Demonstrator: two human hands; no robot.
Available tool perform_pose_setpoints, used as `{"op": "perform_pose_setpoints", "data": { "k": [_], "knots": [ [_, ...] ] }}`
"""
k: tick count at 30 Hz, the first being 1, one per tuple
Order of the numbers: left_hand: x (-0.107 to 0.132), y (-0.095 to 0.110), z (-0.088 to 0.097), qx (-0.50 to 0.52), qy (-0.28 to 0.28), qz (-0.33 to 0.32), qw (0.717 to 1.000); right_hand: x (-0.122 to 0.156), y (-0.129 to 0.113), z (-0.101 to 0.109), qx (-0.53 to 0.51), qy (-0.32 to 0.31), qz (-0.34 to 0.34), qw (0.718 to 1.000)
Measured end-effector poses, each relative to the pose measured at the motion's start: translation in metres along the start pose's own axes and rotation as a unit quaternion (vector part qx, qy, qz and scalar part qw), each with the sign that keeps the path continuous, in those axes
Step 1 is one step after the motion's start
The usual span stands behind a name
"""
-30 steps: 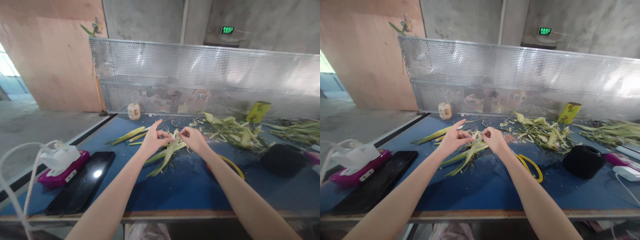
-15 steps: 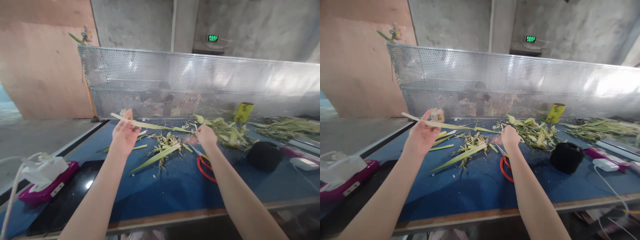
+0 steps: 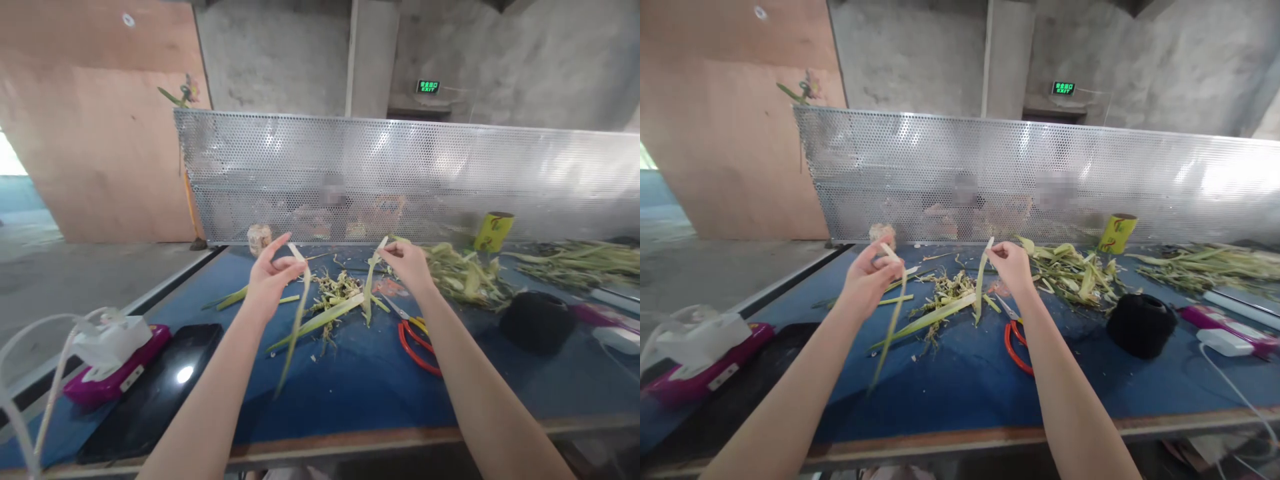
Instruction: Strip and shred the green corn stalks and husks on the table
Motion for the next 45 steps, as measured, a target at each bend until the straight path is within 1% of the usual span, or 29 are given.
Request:
{"op": "perform_pose_setpoints", "data": {
  "k": [3, 6, 7, 9, 12, 14, 18, 21, 24, 26, 27, 28, 29, 31, 32, 33, 34, 36, 37, 39, 40, 41, 42, 43, 44, 45],
  "knots": [
    [0.004, -0.002, -0.008, -0.083, -0.012, 0.01, 0.996, 0.007, -0.036, -0.009, -0.04, -0.044, 0.077, 0.995],
    [0.004, -0.003, -0.01, -0.111, -0.024, -0.007, 0.993, 0.017, -0.068, -0.023, -0.015, -0.119, 0.16, 0.98],
    [0.004, -0.004, -0.01, -0.115, -0.028, -0.017, 0.993, 0.02, -0.076, -0.029, -0.002, -0.145, 0.175, 0.974],
    [0.003, -0.006, -0.009, -0.12, -0.028, -0.038, 0.992, 0.025, -0.085, -0.04, -0.009, -0.17, 0.189, 0.967],
    [0.002, -0.008, -0.007, -0.124, -0.015, -0.053, 0.991, 0.028, -0.087, -0.053, -0.056, -0.182, 0.171, 0.967],
    [0.003, -0.008, -0.007, -0.127, -0.016, -0.051, 0.99, 0.029, -0.083, -0.057, -0.098, -0.187, 0.15, 0.966],
    [0.005, -0.007, -0.008, -0.14, -0.02, -0.041, 0.989, 0.029, -0.076, -0.057, -0.174, -0.216, 0.093, 0.956],
    [0.005, -0.008, -0.009, -0.159, -0.018, -0.032, 0.987, 0.03, -0.074, -0.057, -0.197, -0.226, 0.054, 0.953],
    [0.004, -0.009, -0.008, -0.18, -0.017, -0.034, 0.983, 0.03, -0.072, -0.059, -0.204, -0.224, 0.055, 0.951],
    [0.005, -0.008, -0.007, -0.223, -0.011, -0.048, 0.974, 0.03, -0.07, -0.06, -0.202, -0.221, 0.066, 0.952],
    [0.005, -0.007, -0.006, -0.262, 0.002, -0.062, 0.963, 0.03, -0.069, -0.06, -0.194, -0.218, 0.073, 0.954],
    [0.005, -0.005, -0.004, -0.31, 0.024, -0.079, 0.947, 0.03, -0.066, -0.059, -0.175, -0.215, 0.082, 0.957],
    [0.006, -0.003, -0.002, -0.364, 0.051, -0.1, 0.925, 0.03, -0.063, -0.057, -0.143, -0.21, 0.09, 0.963],
    [0.007, 0.0, 0.002, -0.467, 0.104, -0.135, 0.867, 0.03, -0.055, -0.054, -0.039, -0.207, 0.097, 0.973],
    [0.007, 0.0, 0.005, -0.507, 0.123, -0.145, 0.841, 0.029, -0.051, -0.052, 0.027, -0.212, 0.091, 0.973],
    [0.007, 0.0, 0.007, -0.536, 0.134, -0.146, 0.821, 0.029, -0.046, -0.051, 0.097, -0.226, 0.073, 0.967],
    [0.007, -0.002, 0.01, -0.553, 0.139, -0.137, 0.81, 0.028, -0.041, -0.05, 0.163, -0.246, 0.048, 0.954],
    [0.006, -0.007, 0.015, -0.558, 0.137, -0.097, 0.813, 0.027, -0.032, -0.049, 0.26, -0.291, -0.011, 0.921],
    [0.005, -0.01, 0.017, -0.555, 0.134, -0.073, 0.818, 0.026, -0.028, -0.049, 0.289, -0.307, -0.037, 0.906],
    [0.003, -0.016, 0.018, -0.557, 0.132, -0.039, 0.819, 0.024, -0.023, -0.049, 0.316, -0.321, -0.076, 0.89],
    [0.003, -0.019, 0.018, -0.565, 0.127, -0.034, 0.815, 0.024, -0.022, -0.049, 0.321, -0.322, -0.092, 0.886],
    [0.002, -0.022, 0.016, -0.573, 0.11, -0.034, 0.811, 0.024, -0.021, -0.049, 0.326, -0.326, -0.109, 0.881],
    [0.002, -0.026, 0.012, -0.578, 0.074, -0.032, 0.812, 0.024, -0.02, -0.05, 0.328, -0.335, -0.124, 0.875],
    [0.003, -0.031, 0.008, -0.579, 0.02, -0.026, 0.814, 0.025, -0.019, -0.051, 0.325, -0.349, -0.136, 0.869],
    [0.004, -0.035, 0.003, -0.575, -0.053, -0.01, 0.817, 0.026, -0.018, -0.052, 0.318, -0.366, -0.145, 0.863],
    [0.005, -0.041, -0.001, -0.569, -0.125, 0.012, 0.813, 0.027, -0.018, -0.054, 0.309, -0.383, -0.15, 0.858]
  ]
}}
Point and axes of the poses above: each hand's wrist, its own x-axis away from the middle knuckle, its own z-axis out of the back of the hand, y = z × x, the point moved 1 cm from there along -x, towards the middle knuckle, and after that the axes turned 9 degrees about -y, right-handed, at the moved point
